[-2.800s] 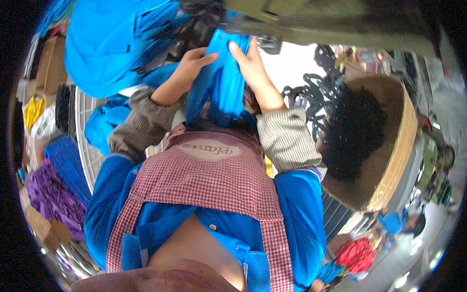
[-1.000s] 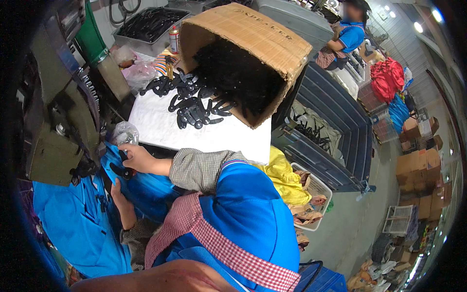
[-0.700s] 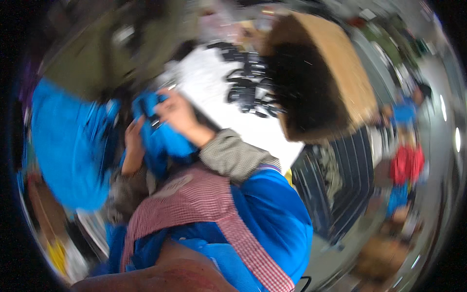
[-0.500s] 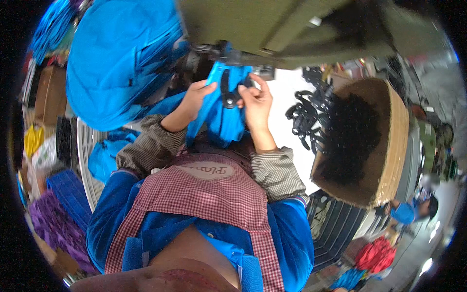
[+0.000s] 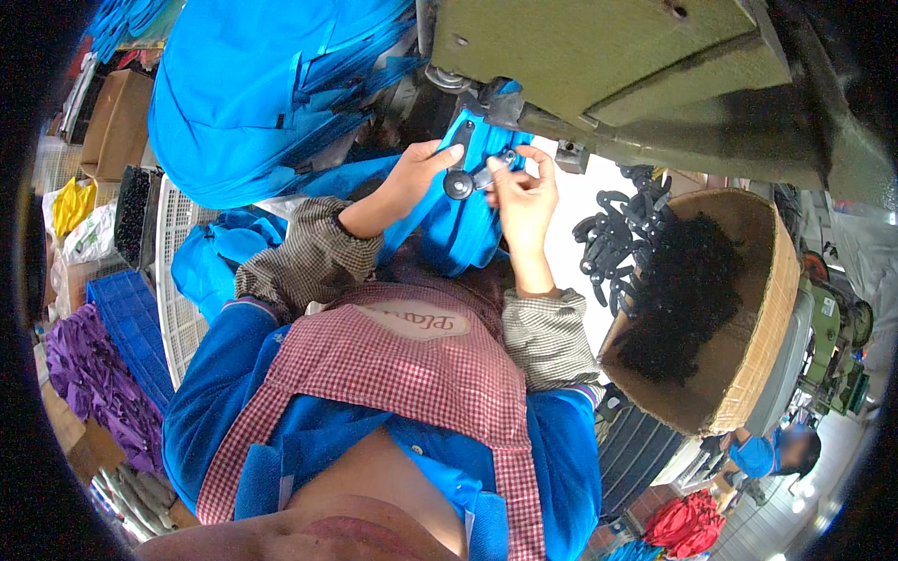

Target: The person sews black plastic clips onto the edges of blue fabric bags using a sewing machine. They repeatedly pick up a bag, align it under the needle, sew, and place the finished item aside. The workspace contains bins of fabric and clips.

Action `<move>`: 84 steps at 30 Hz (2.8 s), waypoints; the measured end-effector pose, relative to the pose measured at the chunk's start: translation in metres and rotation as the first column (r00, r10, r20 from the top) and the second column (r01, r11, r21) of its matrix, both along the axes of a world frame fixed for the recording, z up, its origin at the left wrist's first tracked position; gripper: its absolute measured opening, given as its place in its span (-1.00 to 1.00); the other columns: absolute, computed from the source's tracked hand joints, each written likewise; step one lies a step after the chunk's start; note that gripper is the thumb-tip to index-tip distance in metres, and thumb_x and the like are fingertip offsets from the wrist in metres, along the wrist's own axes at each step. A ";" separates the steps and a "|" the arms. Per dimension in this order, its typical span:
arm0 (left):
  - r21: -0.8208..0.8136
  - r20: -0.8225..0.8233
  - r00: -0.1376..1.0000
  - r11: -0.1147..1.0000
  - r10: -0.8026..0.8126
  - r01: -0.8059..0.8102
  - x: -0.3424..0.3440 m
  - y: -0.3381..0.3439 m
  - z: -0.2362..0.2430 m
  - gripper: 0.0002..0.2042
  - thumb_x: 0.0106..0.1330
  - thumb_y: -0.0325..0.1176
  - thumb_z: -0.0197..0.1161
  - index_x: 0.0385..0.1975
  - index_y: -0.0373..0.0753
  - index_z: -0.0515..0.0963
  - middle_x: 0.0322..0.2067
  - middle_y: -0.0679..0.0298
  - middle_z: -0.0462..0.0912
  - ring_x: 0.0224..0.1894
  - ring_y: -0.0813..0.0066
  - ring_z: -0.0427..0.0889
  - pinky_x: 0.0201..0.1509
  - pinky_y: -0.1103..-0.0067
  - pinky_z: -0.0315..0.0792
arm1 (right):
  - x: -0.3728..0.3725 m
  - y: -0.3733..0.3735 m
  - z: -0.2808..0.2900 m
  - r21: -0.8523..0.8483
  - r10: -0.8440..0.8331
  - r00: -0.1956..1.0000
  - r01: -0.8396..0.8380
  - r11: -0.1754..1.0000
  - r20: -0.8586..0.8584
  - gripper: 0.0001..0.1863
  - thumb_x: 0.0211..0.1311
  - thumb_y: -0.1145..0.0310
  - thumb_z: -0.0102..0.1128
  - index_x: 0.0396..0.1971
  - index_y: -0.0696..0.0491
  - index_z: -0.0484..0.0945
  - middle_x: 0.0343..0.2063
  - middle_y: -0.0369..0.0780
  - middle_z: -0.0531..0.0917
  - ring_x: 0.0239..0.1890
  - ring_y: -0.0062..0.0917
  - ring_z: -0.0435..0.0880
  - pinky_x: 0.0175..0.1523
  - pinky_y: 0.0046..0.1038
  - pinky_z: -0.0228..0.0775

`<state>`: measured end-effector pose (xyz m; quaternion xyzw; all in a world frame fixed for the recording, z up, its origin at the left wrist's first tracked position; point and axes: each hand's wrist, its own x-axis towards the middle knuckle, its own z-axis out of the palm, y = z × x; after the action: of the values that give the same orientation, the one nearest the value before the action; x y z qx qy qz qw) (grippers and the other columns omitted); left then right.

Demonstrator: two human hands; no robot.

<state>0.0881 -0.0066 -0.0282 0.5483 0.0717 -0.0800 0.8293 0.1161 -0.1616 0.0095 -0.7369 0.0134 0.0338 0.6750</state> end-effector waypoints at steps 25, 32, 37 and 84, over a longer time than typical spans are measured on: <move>0.066 0.028 0.939 0.937 -0.344 0.342 -0.085 0.001 0.010 -0.62 0.22 -0.33 0.14 0.00 -0.37 0.36 -0.15 0.28 0.50 -0.09 0.57 0.41 0.05 0.55 0.28 | 0.136 -0.013 -0.161 -0.870 0.449 0.874 -0.067 0.489 0.185 -0.74 0.05 0.28 0.12 -0.26 0.07 0.55 -0.43 -0.09 0.62 -0.33 -0.26 0.60 -0.22 -0.33 0.40; 0.023 -0.076 0.988 0.990 -0.134 0.136 -0.091 0.018 0.016 -0.61 0.09 -0.43 0.28 -0.09 -0.42 0.41 -0.22 0.23 0.57 -0.20 0.52 0.53 -0.05 0.57 0.41 | 0.115 0.006 -0.127 -0.861 0.384 0.879 0.057 0.505 0.283 -0.80 0.04 0.21 0.16 -0.45 0.00 0.63 -0.51 -0.06 0.59 -0.38 -0.18 0.58 -0.26 -0.26 0.38; 0.013 -0.132 0.991 1.000 -0.010 0.012 -0.081 0.027 0.026 -0.64 0.04 -0.46 0.30 -0.13 -0.38 0.44 -0.24 0.23 0.58 -0.22 0.50 0.54 -0.07 0.55 0.42 | 0.110 0.005 -0.120 -0.823 0.264 0.934 0.051 0.566 0.240 -0.73 0.00 0.15 0.24 -0.41 0.03 0.63 -0.48 -0.08 0.62 -0.42 -0.32 0.62 -0.29 -0.38 0.40; 0.297 0.092 0.989 0.951 -0.120 0.087 0.010 0.038 0.026 -0.68 0.03 -0.37 0.32 -0.22 -0.37 0.50 -0.32 0.26 0.60 -0.29 0.53 0.55 -0.16 0.59 0.41 | -0.010 0.000 -0.015 0.274 0.393 0.910 -0.347 0.897 -0.134 -0.68 0.25 0.26 0.04 -0.18 0.22 0.49 -0.35 -0.27 0.60 -0.38 -0.68 0.51 -0.23 -0.62 0.38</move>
<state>0.0976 0.0318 -0.0024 0.6714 0.0087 -0.0819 0.7365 0.1057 -0.1615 -0.0055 -0.6309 -0.0687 0.2322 0.7371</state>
